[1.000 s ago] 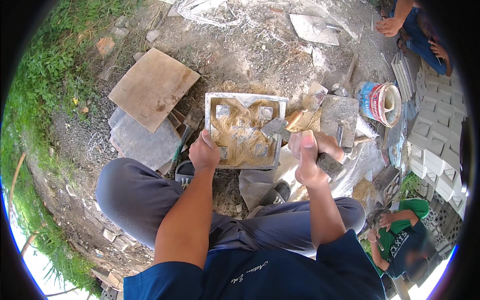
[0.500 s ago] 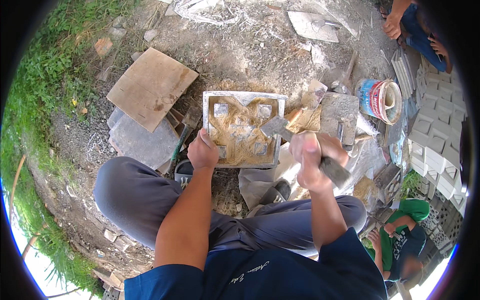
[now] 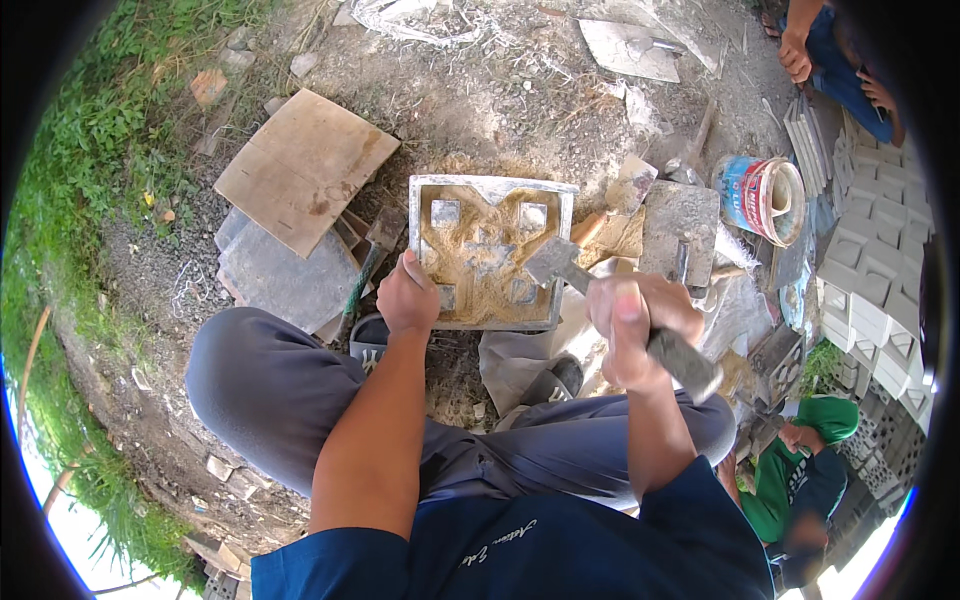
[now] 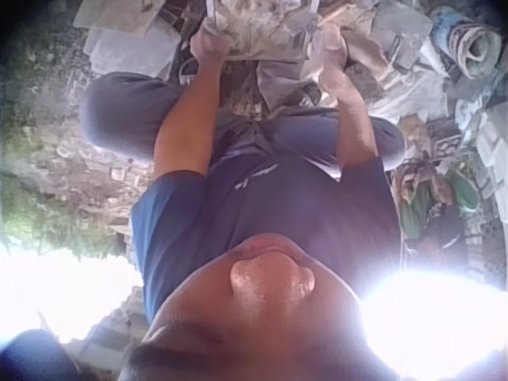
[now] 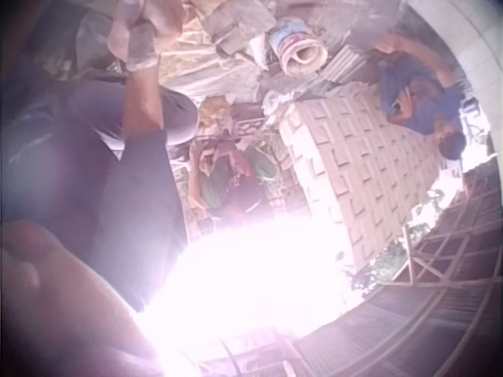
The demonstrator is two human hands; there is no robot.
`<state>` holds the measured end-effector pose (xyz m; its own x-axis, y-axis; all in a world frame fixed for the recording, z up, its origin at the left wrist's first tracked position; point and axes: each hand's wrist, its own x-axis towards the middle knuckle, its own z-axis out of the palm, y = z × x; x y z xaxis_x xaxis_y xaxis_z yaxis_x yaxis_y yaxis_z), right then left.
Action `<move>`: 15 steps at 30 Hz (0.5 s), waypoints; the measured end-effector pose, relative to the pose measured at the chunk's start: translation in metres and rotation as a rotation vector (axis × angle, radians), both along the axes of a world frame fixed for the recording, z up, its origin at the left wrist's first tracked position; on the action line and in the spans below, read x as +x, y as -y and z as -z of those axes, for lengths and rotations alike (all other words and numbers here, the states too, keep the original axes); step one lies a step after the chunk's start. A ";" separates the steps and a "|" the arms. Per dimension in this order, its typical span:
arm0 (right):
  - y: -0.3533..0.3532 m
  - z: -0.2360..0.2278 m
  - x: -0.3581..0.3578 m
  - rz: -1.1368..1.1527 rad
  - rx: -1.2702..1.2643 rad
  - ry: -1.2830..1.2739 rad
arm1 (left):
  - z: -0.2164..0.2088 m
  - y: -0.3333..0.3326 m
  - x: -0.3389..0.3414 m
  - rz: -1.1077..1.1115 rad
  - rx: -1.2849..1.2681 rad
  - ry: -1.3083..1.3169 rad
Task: The person uses a long-handled chisel to scrape and remove excess material from the interior of a square concrete or stone mold while sitting outdoors in a construction area.
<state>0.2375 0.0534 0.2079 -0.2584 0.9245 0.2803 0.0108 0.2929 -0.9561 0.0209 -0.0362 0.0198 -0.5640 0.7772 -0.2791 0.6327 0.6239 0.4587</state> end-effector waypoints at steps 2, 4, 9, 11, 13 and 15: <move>0.006 0.007 0.007 -0.039 0.087 0.073 | -0.002 0.003 0.001 0.005 0.004 -0.002; 0.004 0.018 0.001 0.065 -0.058 0.132 | -0.007 -0.005 0.005 0.004 -0.039 0.015; 0.013 0.007 -0.002 -0.058 -0.002 -0.124 | -0.006 0.000 0.000 0.002 0.001 0.005; 0.013 0.028 0.008 0.051 -0.115 0.095 | -0.005 -0.004 0.006 0.033 -0.010 0.029; 0.008 0.014 -0.001 0.029 -0.089 0.082 | -0.002 0.002 -0.001 0.010 -0.019 0.008; 0.016 0.006 -0.007 -0.065 0.029 -0.162 | 0.002 0.000 -0.001 0.015 -0.014 0.007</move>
<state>0.2307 0.0375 0.2021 -0.2669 0.8982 0.3493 -0.1630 0.3152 -0.9349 0.0194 -0.0358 0.0182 -0.5506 0.7814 -0.2936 0.6389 0.6208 0.4543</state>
